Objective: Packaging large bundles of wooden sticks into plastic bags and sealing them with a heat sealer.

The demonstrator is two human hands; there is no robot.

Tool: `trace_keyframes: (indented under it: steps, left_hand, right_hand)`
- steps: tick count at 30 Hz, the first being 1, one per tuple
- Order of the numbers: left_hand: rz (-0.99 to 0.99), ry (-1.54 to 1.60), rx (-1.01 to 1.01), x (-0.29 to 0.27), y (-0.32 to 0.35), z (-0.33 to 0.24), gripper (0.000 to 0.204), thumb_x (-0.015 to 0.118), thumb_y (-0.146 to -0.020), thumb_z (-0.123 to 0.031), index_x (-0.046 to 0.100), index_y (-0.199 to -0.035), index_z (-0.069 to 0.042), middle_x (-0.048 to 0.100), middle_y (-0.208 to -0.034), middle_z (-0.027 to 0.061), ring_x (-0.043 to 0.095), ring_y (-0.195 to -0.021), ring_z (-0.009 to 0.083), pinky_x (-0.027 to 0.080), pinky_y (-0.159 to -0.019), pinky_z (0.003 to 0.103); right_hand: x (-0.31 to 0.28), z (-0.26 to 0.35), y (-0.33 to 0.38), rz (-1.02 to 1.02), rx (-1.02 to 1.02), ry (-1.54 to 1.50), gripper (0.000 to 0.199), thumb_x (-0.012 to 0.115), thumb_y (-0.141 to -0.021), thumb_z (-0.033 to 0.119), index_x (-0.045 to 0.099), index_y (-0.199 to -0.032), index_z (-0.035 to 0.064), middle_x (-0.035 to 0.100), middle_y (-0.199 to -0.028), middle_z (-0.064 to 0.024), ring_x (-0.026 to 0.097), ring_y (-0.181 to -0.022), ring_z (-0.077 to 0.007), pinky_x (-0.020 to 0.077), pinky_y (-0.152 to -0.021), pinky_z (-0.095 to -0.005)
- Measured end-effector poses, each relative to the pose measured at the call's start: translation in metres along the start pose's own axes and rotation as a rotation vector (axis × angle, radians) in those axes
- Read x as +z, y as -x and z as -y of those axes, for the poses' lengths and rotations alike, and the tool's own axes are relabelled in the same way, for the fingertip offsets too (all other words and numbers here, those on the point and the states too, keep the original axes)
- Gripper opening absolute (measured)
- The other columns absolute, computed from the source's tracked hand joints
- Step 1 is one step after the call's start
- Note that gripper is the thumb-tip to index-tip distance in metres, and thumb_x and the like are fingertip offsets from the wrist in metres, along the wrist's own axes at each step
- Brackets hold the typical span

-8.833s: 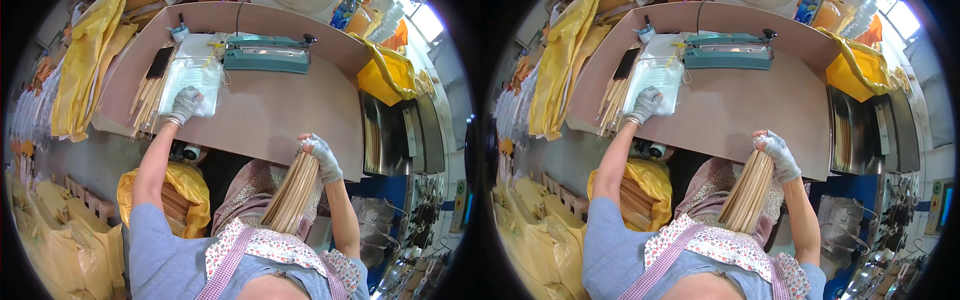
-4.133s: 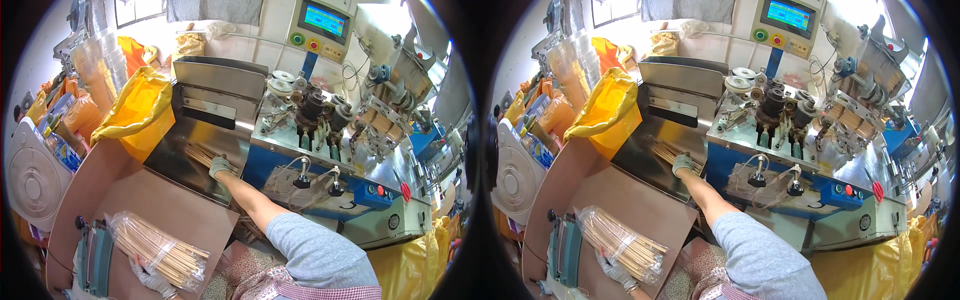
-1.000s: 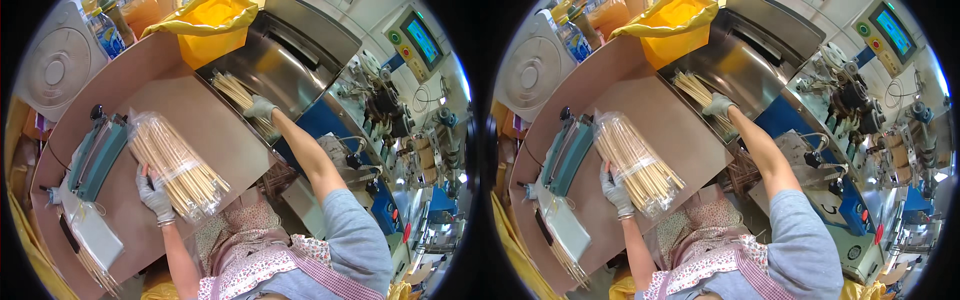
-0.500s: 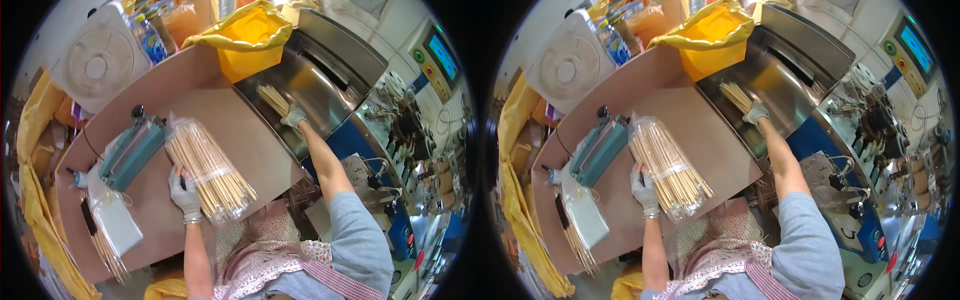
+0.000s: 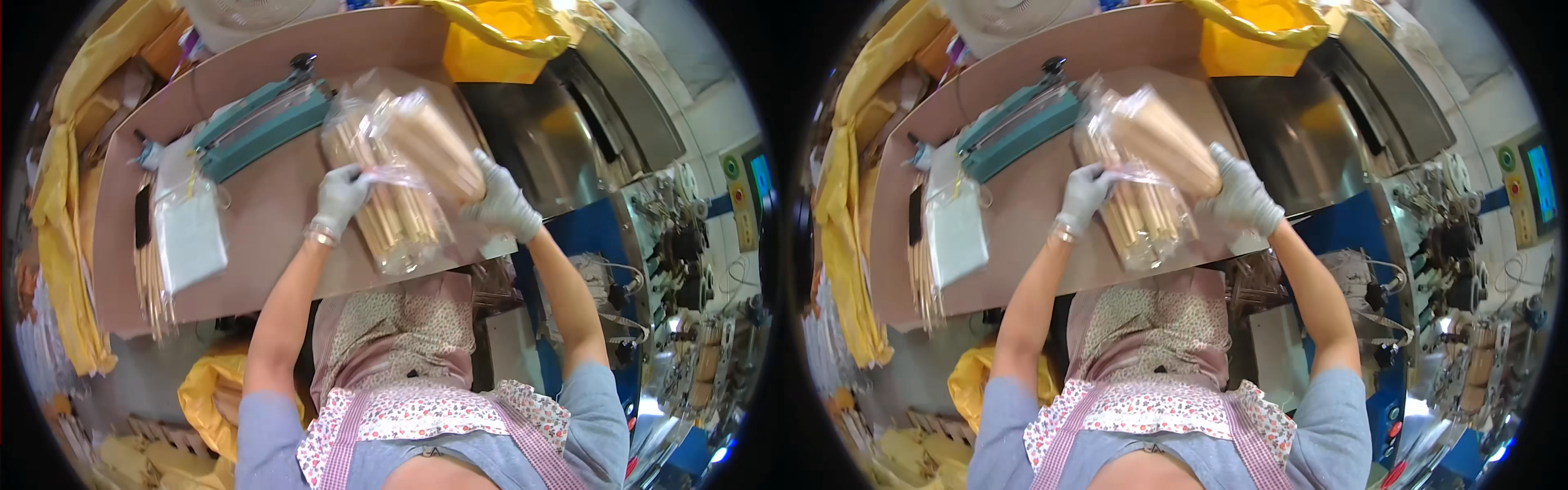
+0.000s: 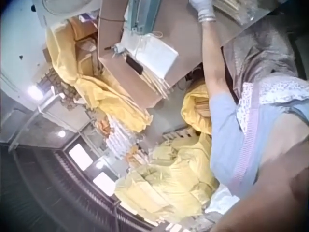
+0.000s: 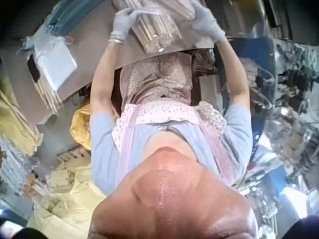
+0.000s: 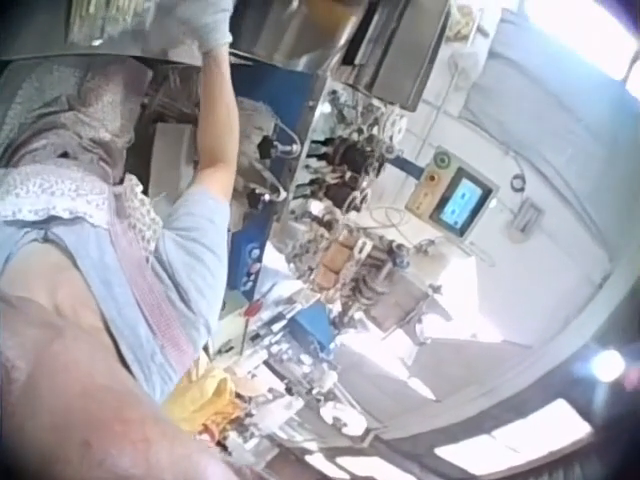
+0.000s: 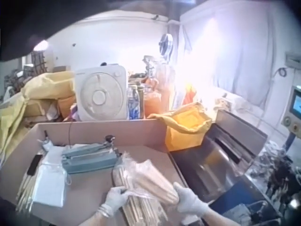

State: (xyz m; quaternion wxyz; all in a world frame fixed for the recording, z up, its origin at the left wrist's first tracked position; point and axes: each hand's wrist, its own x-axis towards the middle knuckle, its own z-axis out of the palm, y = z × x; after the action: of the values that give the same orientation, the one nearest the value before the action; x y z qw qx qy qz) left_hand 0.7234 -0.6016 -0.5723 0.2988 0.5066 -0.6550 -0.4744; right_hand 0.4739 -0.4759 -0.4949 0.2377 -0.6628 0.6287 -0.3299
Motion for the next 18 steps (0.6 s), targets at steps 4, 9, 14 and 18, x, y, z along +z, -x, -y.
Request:
trace_keyframes:
  steps: [4,9,14,18]
  left_hand:
    - [0.211,0.904,-0.312,-0.007,-0.009,0.011,0.010,0.061,-0.087,-0.008,0.069,-0.087,-0.002,0.065,-0.076,0.0016,0.056,-0.058,0.0111,0.046,-0.052,0.024]
    - [0.078,0.400,-0.056,0.003,0.000,-0.009,0.012,0.062,-0.088,-0.010,0.070,-0.089,-0.001,0.068,-0.083,0.0036,0.059,-0.061,0.0116,0.047,-0.055,0.023]
    - [-0.339,-0.344,0.568,0.022,0.043,-0.056,0.019,0.069,-0.080,-0.027,0.067,-0.077,-0.008,0.058,-0.054,0.0126,0.058,-0.047,0.0210,0.047,-0.050,0.033]
    - [-0.327,-0.455,0.998,0.029,0.054,-0.061,0.016,0.069,-0.081,-0.029,0.067,-0.078,-0.013,0.057,-0.055,0.0084,0.057,-0.048,0.0261,0.045,-0.048,0.039]
  right_hand:
    - [0.043,0.024,0.020,0.260,-0.030,0.422,0.072,0.075,-0.064,0.024,0.046,-0.123,-0.0060,0.062,-0.102,-0.0242,0.062,-0.094,-0.0357,0.0493,-0.080,-0.0424]
    - [0.018,0.027,0.044,0.398,0.158,0.512,0.078,0.074,-0.062,0.026,0.043,-0.127,-0.0061,0.063,-0.091,-0.0272,0.062,-0.089,-0.0392,0.0488,-0.080,-0.0434]
    - [0.006,0.020,0.065,0.339,0.231,0.529,0.079,0.072,-0.061,0.028,0.044,-0.127,-0.0066,0.063,-0.090,-0.0276,0.063,-0.089,-0.0380,0.0485,-0.081,-0.0419]
    - [0.015,0.052,0.056,0.317,0.368,0.302,0.080,0.072,-0.062,0.029,0.043,-0.128,-0.0043,0.062,-0.093,-0.0286,0.062,-0.093,-0.0396,0.0473,-0.084,-0.0421]
